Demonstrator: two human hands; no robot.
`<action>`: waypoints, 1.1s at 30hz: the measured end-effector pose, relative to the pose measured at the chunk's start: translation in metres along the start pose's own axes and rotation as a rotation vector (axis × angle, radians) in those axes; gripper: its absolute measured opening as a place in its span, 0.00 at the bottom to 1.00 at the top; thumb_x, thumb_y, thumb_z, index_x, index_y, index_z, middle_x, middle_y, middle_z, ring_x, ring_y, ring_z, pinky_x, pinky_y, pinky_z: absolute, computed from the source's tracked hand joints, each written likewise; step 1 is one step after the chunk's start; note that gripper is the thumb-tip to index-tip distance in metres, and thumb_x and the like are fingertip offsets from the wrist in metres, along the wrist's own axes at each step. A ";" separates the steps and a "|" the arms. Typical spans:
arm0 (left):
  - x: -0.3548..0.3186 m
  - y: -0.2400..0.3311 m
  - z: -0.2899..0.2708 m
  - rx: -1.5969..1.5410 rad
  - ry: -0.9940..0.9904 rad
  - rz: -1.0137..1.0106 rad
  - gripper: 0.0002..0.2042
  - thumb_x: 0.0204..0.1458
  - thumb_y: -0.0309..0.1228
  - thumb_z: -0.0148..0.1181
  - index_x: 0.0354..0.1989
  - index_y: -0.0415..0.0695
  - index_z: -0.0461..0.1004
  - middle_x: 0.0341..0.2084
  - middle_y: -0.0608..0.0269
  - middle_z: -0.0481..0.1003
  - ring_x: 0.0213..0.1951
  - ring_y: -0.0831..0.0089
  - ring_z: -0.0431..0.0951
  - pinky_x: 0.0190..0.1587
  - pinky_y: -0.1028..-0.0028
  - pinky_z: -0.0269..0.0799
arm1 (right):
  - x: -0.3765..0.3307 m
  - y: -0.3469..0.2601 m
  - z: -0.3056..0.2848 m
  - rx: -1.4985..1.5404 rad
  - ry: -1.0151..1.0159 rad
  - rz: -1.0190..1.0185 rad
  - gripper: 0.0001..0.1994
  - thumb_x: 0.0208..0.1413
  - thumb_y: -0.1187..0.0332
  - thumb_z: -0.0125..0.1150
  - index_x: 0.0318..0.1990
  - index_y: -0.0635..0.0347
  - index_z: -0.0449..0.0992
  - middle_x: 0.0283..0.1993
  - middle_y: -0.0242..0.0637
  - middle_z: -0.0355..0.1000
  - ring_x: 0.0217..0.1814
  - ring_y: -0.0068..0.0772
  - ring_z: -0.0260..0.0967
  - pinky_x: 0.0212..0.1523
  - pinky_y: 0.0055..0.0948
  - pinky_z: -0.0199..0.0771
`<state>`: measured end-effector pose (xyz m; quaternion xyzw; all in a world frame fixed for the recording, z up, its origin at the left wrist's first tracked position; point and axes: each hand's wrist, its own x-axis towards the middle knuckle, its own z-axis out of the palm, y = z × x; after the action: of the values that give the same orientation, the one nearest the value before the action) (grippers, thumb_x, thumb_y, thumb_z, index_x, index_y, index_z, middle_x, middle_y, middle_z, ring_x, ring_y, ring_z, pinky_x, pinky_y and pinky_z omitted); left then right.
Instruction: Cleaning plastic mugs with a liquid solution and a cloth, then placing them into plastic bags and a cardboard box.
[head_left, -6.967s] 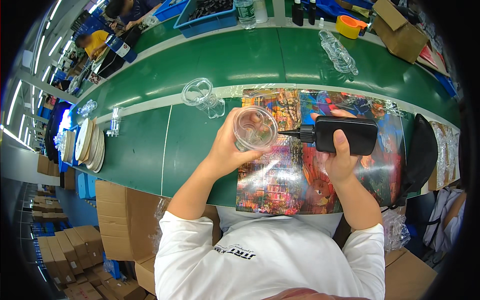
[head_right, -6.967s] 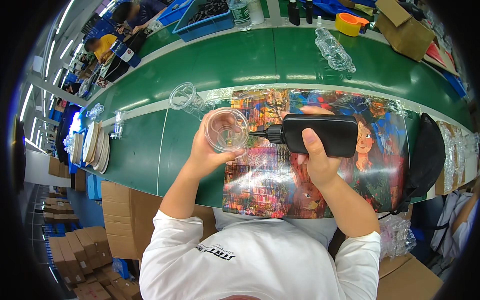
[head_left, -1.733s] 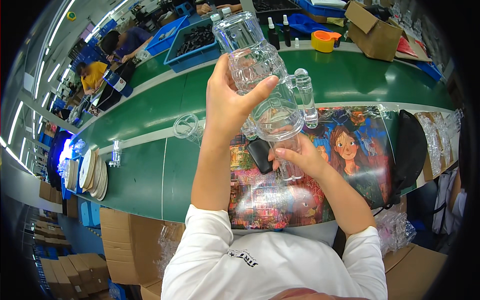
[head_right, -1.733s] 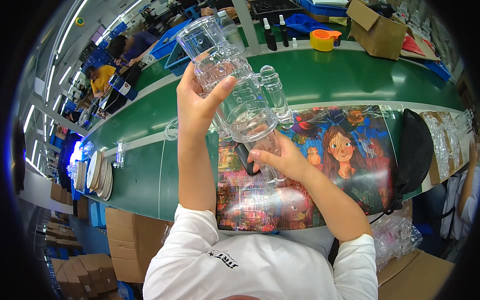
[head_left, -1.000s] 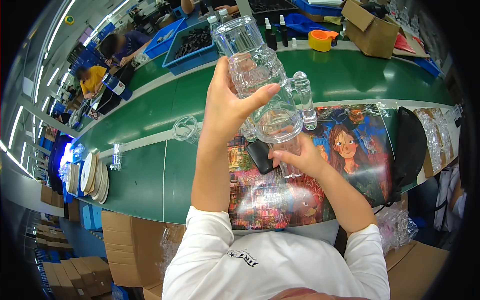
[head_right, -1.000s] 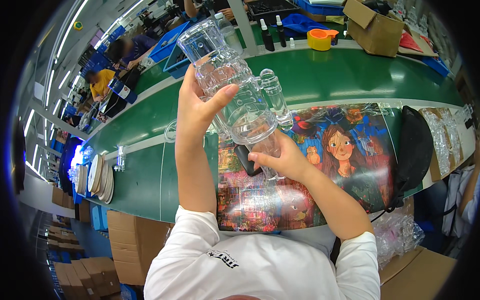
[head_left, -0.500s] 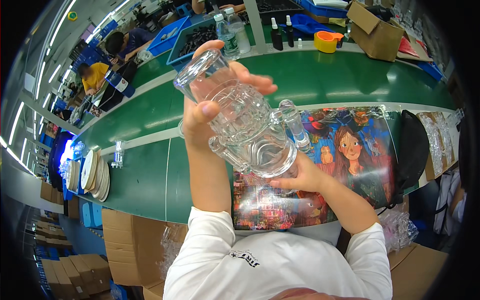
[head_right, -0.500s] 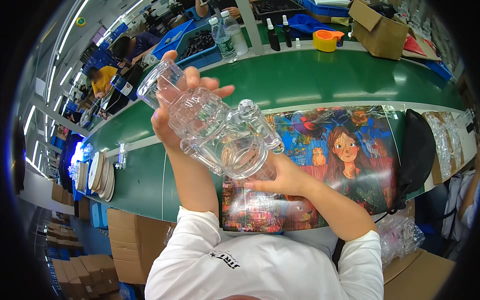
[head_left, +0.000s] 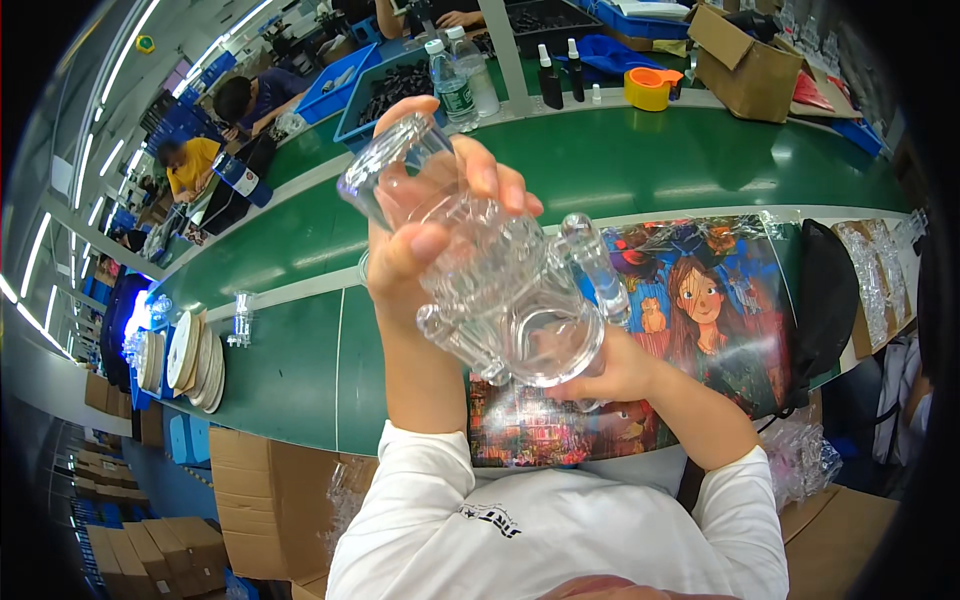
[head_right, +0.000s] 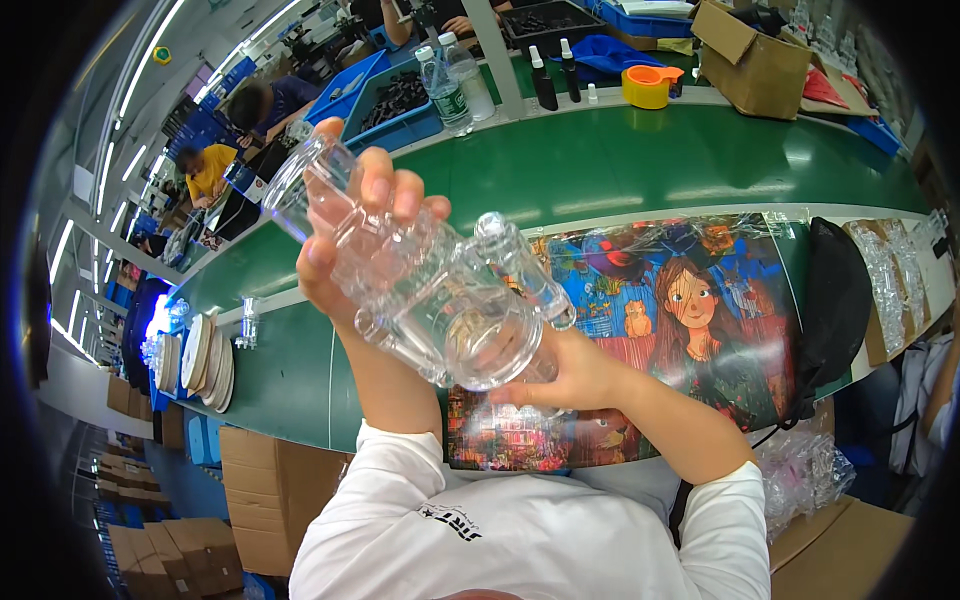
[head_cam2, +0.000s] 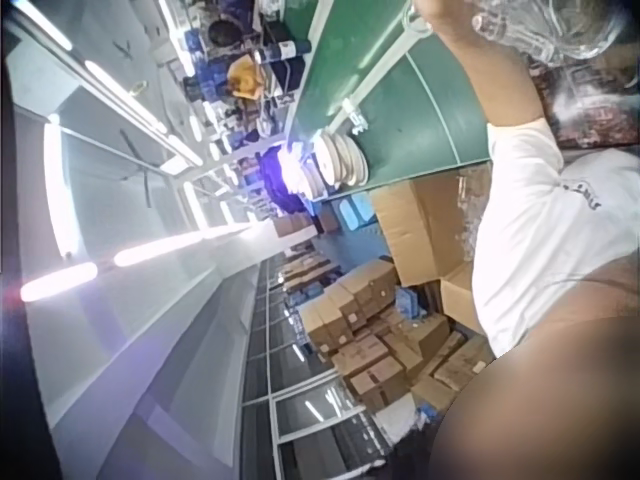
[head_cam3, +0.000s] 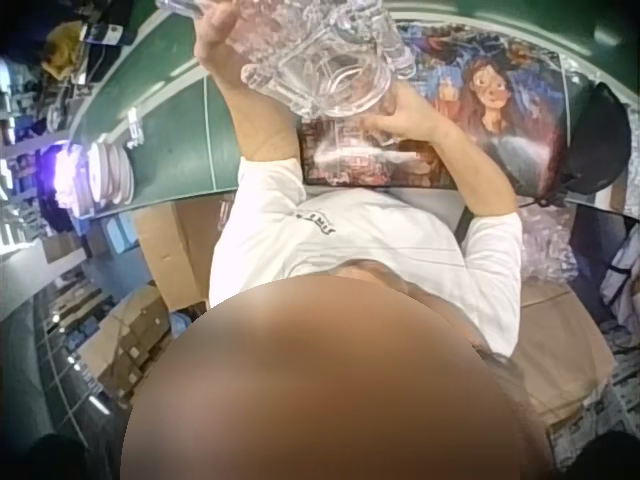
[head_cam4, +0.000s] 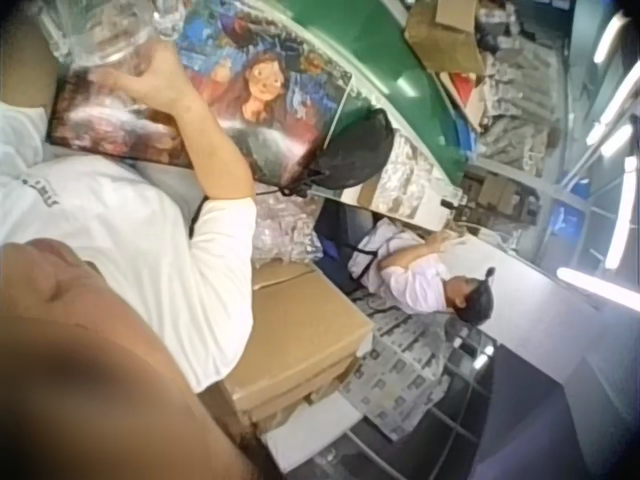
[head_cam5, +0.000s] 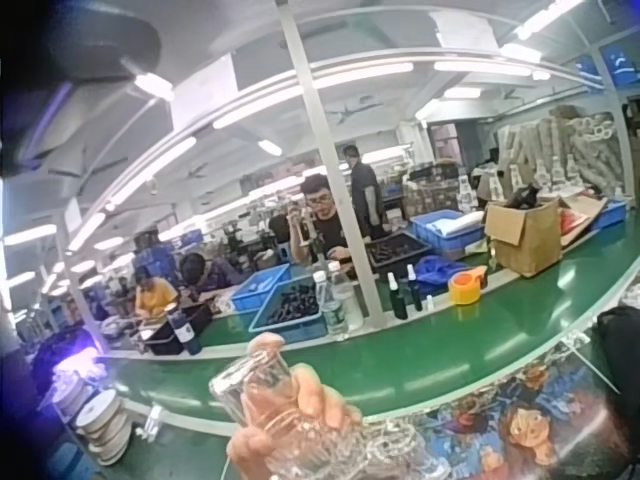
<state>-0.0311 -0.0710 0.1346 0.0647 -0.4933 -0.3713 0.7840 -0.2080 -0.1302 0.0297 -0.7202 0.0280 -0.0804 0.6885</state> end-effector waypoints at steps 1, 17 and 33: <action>0.000 -0.001 0.001 -0.042 -0.026 0.025 0.37 0.35 0.30 0.62 0.57 0.45 0.51 0.30 0.53 0.68 0.34 0.57 0.74 0.41 0.57 0.75 | -0.001 0.002 -0.001 -0.065 -0.023 0.013 0.28 0.42 0.64 0.69 0.51 0.62 0.65 0.48 0.38 0.69 0.50 0.28 0.65 0.53 0.30 0.63; -0.010 0.008 0.026 0.299 -0.044 0.070 0.40 0.35 0.31 0.63 0.59 0.44 0.47 0.28 0.55 0.66 0.34 0.58 0.73 0.42 0.55 0.74 | -0.001 0.005 -0.021 -0.110 -0.053 0.039 0.36 0.33 0.72 0.71 0.55 0.67 0.62 0.53 0.40 0.66 0.55 0.30 0.62 0.56 0.30 0.61; 0.114 -0.089 -0.041 1.800 -0.343 0.094 0.32 0.37 0.45 0.67 0.50 0.47 0.59 0.33 0.53 0.72 0.36 0.57 0.75 0.38 0.63 0.70 | 0.022 0.018 -0.051 -0.565 1.067 -0.701 0.15 0.50 0.77 0.52 0.47 0.63 0.63 0.49 0.40 0.64 0.50 0.31 0.61 0.52 0.28 0.60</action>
<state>-0.0161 -0.2188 0.1549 0.5749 -0.7080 0.1809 0.3681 -0.1932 -0.1846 0.0157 -0.7004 0.1481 -0.6301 0.3007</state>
